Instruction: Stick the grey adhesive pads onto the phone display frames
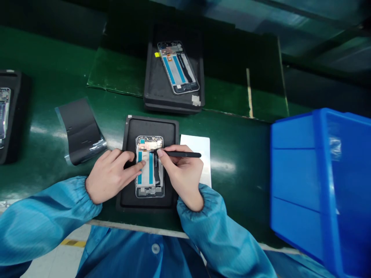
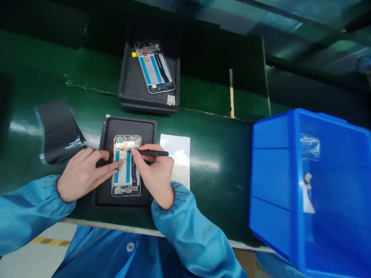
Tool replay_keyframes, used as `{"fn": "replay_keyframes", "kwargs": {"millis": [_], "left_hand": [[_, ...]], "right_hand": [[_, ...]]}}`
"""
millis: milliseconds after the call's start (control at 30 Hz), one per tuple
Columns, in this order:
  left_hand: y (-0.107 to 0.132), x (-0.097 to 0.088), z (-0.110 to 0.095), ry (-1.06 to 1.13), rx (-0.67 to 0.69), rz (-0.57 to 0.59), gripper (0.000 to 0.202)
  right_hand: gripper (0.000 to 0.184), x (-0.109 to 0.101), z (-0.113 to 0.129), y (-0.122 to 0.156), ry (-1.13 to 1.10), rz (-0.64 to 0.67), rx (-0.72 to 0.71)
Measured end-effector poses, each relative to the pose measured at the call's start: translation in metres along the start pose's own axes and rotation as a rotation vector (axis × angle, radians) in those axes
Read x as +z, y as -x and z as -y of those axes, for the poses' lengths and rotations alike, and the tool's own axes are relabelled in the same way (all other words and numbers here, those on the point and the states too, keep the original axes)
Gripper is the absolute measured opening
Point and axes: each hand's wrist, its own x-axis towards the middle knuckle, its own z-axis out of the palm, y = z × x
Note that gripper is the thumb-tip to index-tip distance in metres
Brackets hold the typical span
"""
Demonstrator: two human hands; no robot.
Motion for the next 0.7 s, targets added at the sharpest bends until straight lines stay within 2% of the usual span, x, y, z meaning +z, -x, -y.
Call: {"fn": "replay_keyframes", "kwargs": {"millis": [100,233,400,500,700], "left_hand": [[0.001,0.0,-0.001,0.015,-0.008,-0.016,0.027],[0.001,0.0,-0.001,-0.039,-0.02,0.043,0.036],[0.0,-0.001,-0.002,-0.026,-0.005,0.037,0.032],[-0.003,-0.004,-0.003,-0.079,-0.024,0.088,0.041],[-0.005,-0.01,0.0,-0.172,0.034,0.144,0.041]], "right_hand": [[0.017,0.0,0.0,0.0,0.002,0.0,0.009],[0.018,0.0,0.0,0.0,0.002,0.006,0.027],[0.018,0.001,0.0,0.0,-0.012,0.004,0.018],[0.018,0.0,0.0,0.0,-0.02,0.01,0.021],[0.018,0.001,0.0,0.0,-0.015,0.013,0.02]]}}
